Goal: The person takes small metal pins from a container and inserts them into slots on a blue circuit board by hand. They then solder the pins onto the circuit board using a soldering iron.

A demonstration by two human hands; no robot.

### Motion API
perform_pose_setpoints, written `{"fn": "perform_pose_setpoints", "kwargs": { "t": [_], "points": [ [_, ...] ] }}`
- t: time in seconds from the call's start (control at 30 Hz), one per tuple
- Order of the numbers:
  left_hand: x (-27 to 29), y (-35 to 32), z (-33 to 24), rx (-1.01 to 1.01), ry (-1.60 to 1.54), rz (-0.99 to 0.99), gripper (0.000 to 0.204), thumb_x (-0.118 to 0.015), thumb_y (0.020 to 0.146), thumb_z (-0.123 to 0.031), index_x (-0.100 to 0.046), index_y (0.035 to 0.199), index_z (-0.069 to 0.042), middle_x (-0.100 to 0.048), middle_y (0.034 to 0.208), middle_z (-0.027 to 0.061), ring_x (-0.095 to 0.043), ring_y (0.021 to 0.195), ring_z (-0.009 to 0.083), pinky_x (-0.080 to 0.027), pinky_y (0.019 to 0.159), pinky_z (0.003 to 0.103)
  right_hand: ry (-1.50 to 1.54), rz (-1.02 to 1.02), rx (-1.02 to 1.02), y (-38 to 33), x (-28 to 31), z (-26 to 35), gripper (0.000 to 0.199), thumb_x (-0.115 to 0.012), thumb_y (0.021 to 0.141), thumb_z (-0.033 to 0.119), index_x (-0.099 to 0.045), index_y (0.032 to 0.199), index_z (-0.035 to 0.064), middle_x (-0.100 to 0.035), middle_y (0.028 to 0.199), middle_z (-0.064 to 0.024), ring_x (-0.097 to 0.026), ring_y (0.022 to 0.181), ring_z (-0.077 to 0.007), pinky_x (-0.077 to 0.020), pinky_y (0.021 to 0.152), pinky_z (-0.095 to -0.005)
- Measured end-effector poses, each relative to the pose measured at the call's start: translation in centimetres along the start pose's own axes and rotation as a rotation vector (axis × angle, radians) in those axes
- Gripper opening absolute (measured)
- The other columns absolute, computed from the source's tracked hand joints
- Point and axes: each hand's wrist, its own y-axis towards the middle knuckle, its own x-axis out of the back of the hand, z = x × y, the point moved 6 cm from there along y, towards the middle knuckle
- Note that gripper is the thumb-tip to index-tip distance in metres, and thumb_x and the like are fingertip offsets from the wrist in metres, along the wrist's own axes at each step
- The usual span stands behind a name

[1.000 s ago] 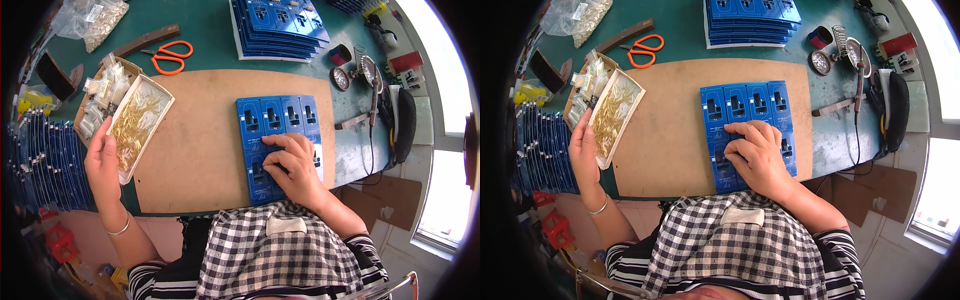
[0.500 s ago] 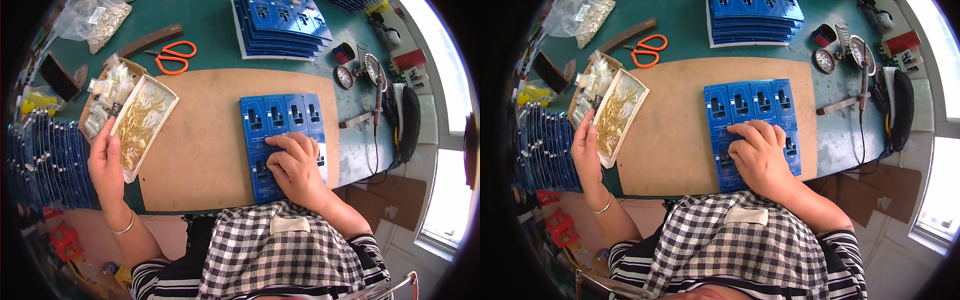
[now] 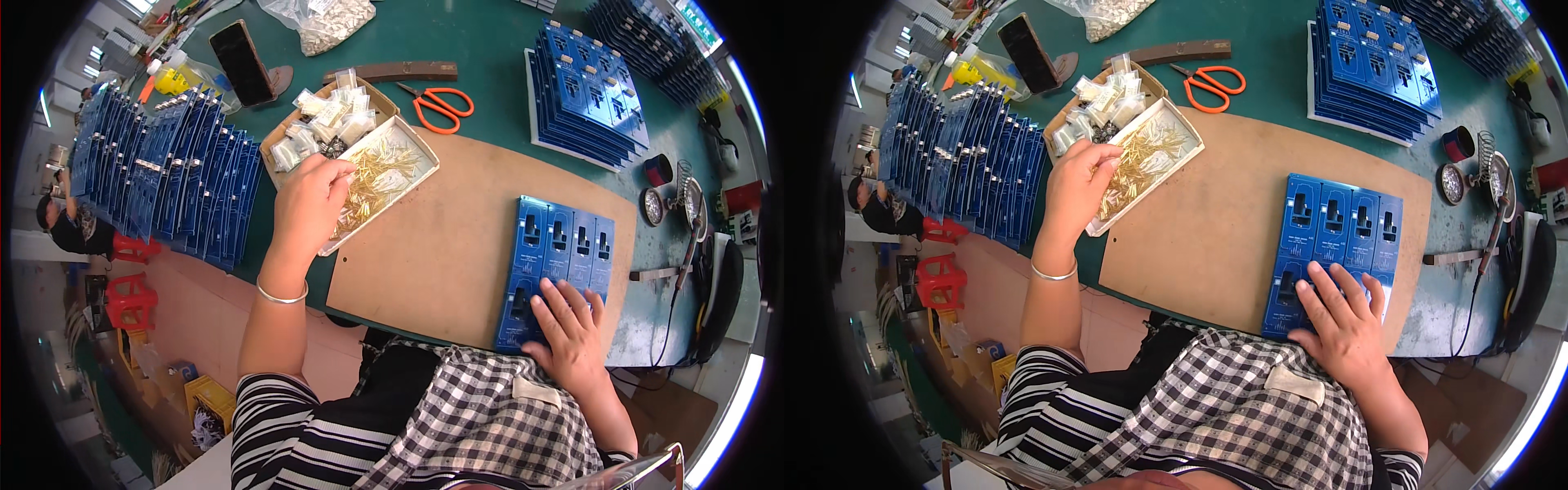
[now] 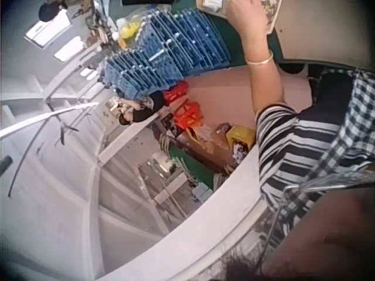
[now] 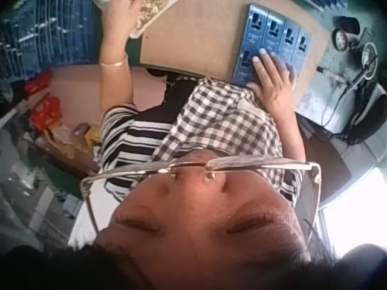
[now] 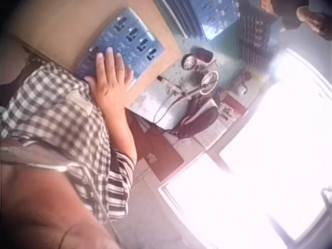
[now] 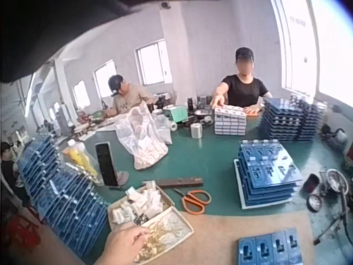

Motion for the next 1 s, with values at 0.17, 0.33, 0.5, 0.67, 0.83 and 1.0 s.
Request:
{"fn": "perform_pose_setpoints", "kwargs": {
  "t": [0.17, 0.33, 0.5, 0.67, 0.83, 1.0],
  "points": [
    [-0.8, 1.2, -1.0, -0.132, 0.072, 0.034, 0.018, -0.062, 0.084, -0.008, -0.069, 0.101, -0.009, -0.060, 0.087, 0.0109, -0.062, 0.078, 0.0306, -0.049, 0.069, 0.040, -0.055, 0.101, -0.044, -4.4, -1.0, -2.2, 0.073, -0.059, 0.078, 0.061, -0.055, 0.132, 0.0127, -0.047, 0.144, -0.0114, -0.038, 0.135, -0.0371, -0.0203, 0.110, -0.0578],
    [-2.5, 2.8, -1.4, -0.242, 0.091, 0.086, 0.019, -0.066, 0.082, -0.007, -0.068, 0.101, -0.005, -0.059, 0.087, 0.0113, -0.061, 0.081, 0.0291, -0.048, 0.072, 0.035, -0.104, 0.058, -0.086, -3.8, -0.9, -2.7, 0.070, -0.065, 0.076, 0.052, -0.054, 0.133, 0.0133, -0.047, 0.145, -0.0055, -0.038, 0.136, -0.0304, -0.0231, 0.113, -0.0511],
    [-3.0, 3.2, -0.4, -0.168, 0.092, 0.127, 0.007, -0.065, 0.082, -0.004, -0.064, 0.089, -0.003, -0.059, 0.087, 0.0111, -0.062, 0.080, 0.0288, -0.048, 0.071, 0.037, -0.057, 0.026, -0.055, -2.4, -1.5, -3.8, 0.071, -0.065, 0.077, 0.054, -0.052, 0.137, 0.0180, -0.045, 0.147, -0.0007, -0.038, 0.137, -0.0246, -0.0244, 0.114, -0.0493],
    [-2.5, 3.5, 0.9, -0.099, -0.028, 0.077, 0.008, -0.064, 0.084, -0.004, -0.062, 0.090, 0.001, -0.058, 0.088, 0.0096, -0.060, 0.078, 0.0254, -0.047, 0.074, 0.033, 0.004, 0.070, -0.085, -2.2, 0.1, -3.0, 0.070, -0.055, 0.082, 0.062, -0.052, 0.138, 0.0199, -0.042, 0.149, -0.0012, -0.036, 0.137, -0.0265, -0.0217, 0.113, -0.0540],
    [-2.9, 3.6, 3.4, 0.020, -0.185, 0.074, 0.011, -0.063, 0.087, -0.006, -0.064, 0.096, 0.000, -0.064, 0.090, 0.0089, -0.060, 0.080, 0.0192, -0.047, 0.075, 0.030, 0.026, 0.042, 0.007, 0.9, 0.3, -1.4, 0.061, -0.054, 0.084, 0.059, -0.057, 0.133, 0.0238, -0.039, 0.150, -0.0031, -0.038, 0.135, -0.0274, -0.0238, 0.110, -0.0552],
    [-1.9, 3.3, 3.2, 0.190, -0.282, 0.038, 0.018, -0.062, 0.090, -0.005, -0.065, 0.107, 0.000, -0.065, 0.090, 0.0020, -0.057, 0.078, 0.0084, -0.045, 0.071, 0.023, -0.002, -0.039, -0.023, 1.5, 0.2, -1.4, 0.051, -0.061, 0.082, 0.052, -0.065, 0.123, 0.0212, -0.044, 0.147, -0.0035, -0.040, 0.133, -0.0264, -0.0271, 0.108, -0.0533]
  ]
}}
